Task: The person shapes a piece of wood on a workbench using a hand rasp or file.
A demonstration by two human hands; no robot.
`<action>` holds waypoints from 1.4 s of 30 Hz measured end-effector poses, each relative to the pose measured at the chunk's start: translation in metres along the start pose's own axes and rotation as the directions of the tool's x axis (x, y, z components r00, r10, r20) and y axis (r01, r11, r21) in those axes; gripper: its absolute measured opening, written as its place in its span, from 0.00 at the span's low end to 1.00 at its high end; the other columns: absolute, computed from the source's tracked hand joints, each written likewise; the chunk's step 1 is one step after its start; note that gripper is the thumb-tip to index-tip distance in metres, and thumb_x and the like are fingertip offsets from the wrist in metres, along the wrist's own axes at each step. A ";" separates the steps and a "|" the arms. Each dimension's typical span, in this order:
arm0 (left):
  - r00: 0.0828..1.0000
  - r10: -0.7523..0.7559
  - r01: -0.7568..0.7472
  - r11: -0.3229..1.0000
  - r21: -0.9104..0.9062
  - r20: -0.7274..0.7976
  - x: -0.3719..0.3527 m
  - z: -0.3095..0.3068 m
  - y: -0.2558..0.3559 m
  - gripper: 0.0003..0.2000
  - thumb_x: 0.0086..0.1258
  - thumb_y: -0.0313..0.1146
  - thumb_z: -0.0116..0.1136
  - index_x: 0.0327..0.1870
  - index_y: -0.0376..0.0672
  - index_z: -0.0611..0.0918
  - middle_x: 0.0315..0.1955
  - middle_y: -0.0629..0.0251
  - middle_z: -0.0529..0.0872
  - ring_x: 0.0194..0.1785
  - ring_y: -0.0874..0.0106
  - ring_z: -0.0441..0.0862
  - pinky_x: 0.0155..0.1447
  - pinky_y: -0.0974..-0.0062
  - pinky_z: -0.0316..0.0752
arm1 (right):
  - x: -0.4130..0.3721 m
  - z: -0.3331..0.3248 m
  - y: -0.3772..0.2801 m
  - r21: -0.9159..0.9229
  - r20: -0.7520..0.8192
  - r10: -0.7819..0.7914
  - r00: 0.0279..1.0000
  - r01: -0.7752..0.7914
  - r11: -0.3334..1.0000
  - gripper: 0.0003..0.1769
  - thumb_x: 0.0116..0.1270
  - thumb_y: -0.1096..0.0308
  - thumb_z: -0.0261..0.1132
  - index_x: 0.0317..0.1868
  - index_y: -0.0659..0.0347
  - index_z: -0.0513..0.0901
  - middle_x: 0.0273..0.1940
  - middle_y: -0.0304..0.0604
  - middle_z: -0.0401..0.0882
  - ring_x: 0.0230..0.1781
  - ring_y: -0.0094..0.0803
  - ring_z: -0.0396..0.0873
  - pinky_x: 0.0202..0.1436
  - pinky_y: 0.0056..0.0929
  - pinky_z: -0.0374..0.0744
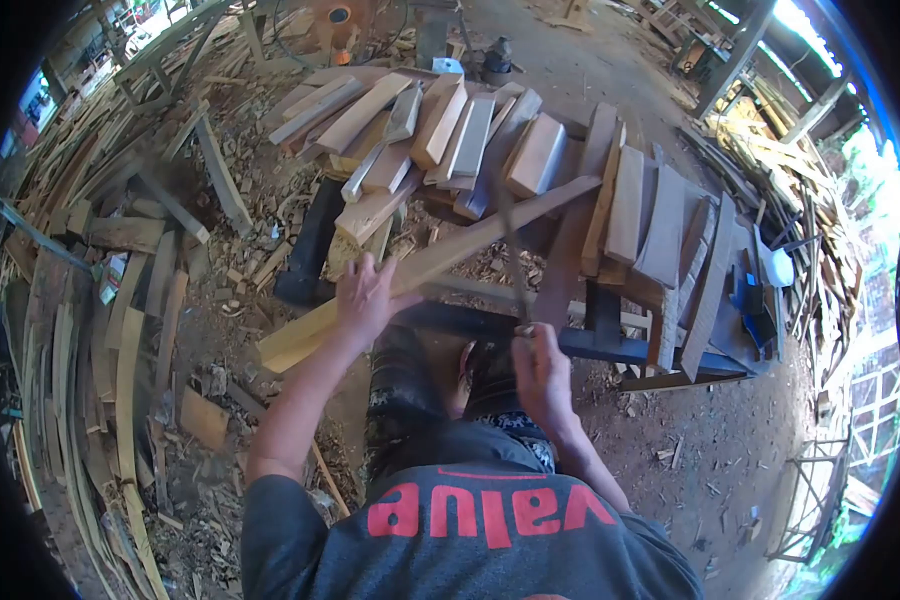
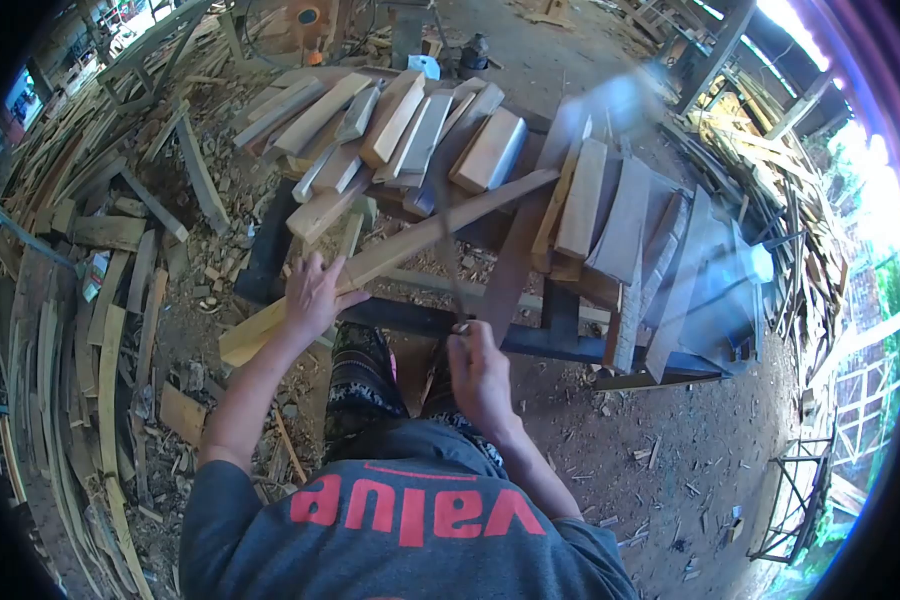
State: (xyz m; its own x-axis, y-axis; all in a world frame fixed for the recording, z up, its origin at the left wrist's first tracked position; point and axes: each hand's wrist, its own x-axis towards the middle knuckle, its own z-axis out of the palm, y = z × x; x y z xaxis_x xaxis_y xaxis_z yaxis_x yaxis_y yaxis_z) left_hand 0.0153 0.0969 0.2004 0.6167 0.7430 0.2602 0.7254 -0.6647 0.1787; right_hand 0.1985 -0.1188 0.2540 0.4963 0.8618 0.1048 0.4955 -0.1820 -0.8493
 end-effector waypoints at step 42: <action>0.939 -0.204 0.225 0.973 -0.045 0.278 0.017 0.005 0.049 0.32 0.56 0.55 0.69 0.46 0.30 0.76 0.46 0.47 0.81 0.54 0.51 0.77 0.57 0.55 0.74 | 0.012 0.043 0.020 -0.460 0.232 -0.124 0.965 0.221 0.860 0.07 0.67 0.68 0.57 0.38 0.62 0.70 0.33 0.53 0.76 0.35 0.50 0.81 0.35 0.46 0.81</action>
State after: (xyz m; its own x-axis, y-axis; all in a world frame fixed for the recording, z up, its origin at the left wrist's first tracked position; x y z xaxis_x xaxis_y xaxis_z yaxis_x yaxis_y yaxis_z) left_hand 0.0622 0.0773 0.2090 0.5156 0.8550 -0.0556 0.8311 -0.4833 0.2752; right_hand 0.1835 -0.0921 0.2164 0.2522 0.9638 0.0863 0.8635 -0.1839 -0.4697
